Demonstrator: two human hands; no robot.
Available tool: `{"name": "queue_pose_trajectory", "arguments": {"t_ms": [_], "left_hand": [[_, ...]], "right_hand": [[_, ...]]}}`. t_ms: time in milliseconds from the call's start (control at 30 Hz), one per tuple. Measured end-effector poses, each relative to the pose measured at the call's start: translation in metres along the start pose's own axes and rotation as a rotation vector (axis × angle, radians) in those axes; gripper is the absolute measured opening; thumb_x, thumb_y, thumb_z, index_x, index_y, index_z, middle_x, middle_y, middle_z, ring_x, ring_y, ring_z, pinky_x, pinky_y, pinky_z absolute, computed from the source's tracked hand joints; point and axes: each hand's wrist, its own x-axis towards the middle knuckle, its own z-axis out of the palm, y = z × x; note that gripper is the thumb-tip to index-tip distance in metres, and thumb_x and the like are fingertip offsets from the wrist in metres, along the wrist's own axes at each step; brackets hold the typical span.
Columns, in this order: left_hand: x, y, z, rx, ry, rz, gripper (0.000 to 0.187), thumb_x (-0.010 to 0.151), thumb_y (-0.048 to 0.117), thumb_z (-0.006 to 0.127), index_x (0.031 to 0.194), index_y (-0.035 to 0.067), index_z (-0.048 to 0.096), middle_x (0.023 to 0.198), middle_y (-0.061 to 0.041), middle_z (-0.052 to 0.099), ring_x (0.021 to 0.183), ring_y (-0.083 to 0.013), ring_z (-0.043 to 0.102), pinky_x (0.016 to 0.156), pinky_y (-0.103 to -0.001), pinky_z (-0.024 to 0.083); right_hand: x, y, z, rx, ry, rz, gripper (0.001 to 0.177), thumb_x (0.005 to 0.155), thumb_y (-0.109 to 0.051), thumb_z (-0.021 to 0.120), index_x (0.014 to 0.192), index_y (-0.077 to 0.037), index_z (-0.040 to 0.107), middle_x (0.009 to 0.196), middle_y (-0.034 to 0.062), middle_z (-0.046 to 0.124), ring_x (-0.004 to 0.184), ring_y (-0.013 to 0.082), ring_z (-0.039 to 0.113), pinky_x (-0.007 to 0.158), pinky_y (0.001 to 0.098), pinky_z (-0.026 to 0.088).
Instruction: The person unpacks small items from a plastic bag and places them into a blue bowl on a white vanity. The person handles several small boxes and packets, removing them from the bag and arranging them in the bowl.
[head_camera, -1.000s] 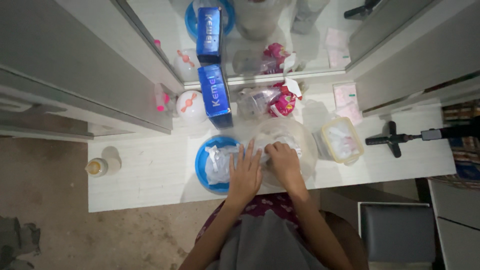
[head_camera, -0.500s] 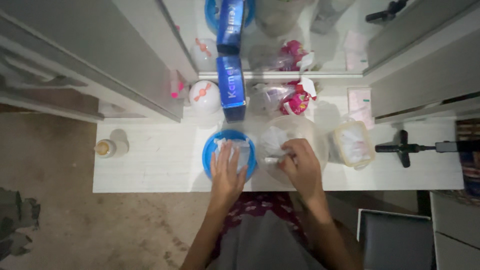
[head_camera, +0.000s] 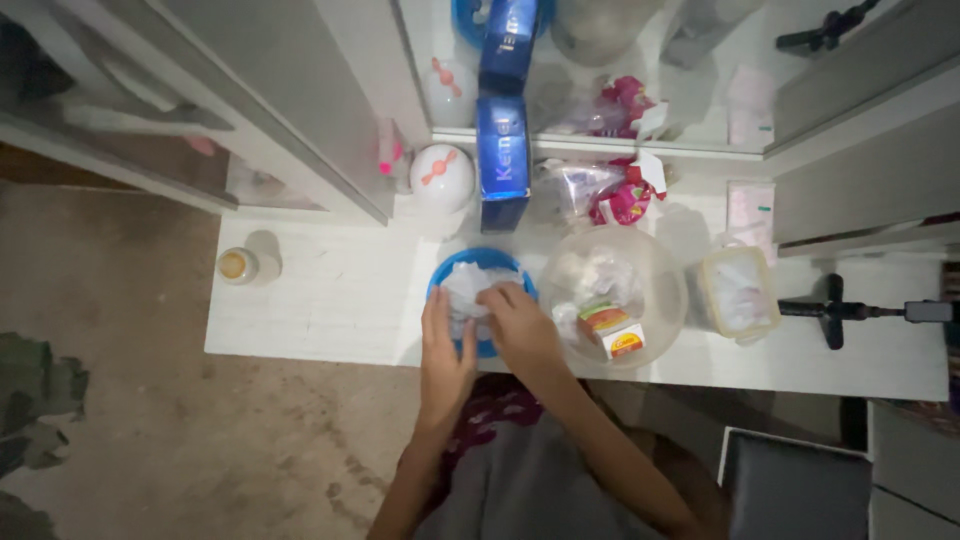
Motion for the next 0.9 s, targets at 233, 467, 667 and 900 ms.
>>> {"name": "queue_pose_trajectory", "arguments": {"t_ms": [233, 467, 667, 900], "left_hand": [[-0.009, -0.104, 0.060, 0.387, -0.106, 0.199, 0.076, 0.101, 0.013, 0.066, 0.171, -0.001, 0.041, 0.176, -0.035, 0.031, 0.157, -0.0610, 0.033, 0.130, -0.060, 0.034], [-0.013, -0.161, 0.090, 0.463, -0.227, 0.177, 0.070, 0.100, 0.009, 0.065, 0.168, 0.010, 0.048, 0.180, -0.024, 0.032, 0.160, -0.0646, 0.027, 0.122, -0.059, 0.041], [0.009, -0.108, 0.069, 0.590, -0.247, 0.083, 0.069, 0.101, 0.004, 0.061, 0.169, 0.015, 0.052, 0.182, -0.019, 0.037, 0.162, -0.0551, 0.034, 0.120, -0.056, 0.046], [0.017, 0.018, 0.045, 0.520, -0.159, 0.212, 0.057, 0.102, 0.012, 0.061, 0.160, 0.010, 0.058, 0.179, -0.017, 0.041, 0.165, -0.0379, 0.040, 0.131, -0.065, 0.027]], "right_hand": [[-0.028, 0.088, 0.113, -0.328, -0.045, -0.168, 0.047, 0.092, -0.011, 0.069, 0.139, -0.007, 0.070, 0.150, 0.0212, 0.064, 0.129, 0.0466, 0.065, 0.103, 0.0566, 0.058], [-0.055, 0.139, 0.153, -0.534, -0.144, -0.138, 0.053, 0.095, -0.013, 0.064, 0.148, -0.007, 0.068, 0.163, 0.0209, 0.057, 0.142, 0.0485, 0.060, 0.102, 0.0527, 0.060], [-0.038, 0.111, 0.122, -0.523, -0.234, -0.108, 0.056, 0.094, -0.009, 0.065, 0.150, -0.003, 0.064, 0.161, 0.0233, 0.059, 0.140, 0.0474, 0.062, 0.105, 0.0501, 0.059], [-0.024, 0.038, -0.021, -0.076, -0.141, 0.094, 0.053, 0.098, -0.007, 0.075, 0.150, -0.005, 0.065, 0.149, 0.0216, 0.068, 0.132, 0.0418, 0.066, 0.105, 0.0487, 0.056]]}}
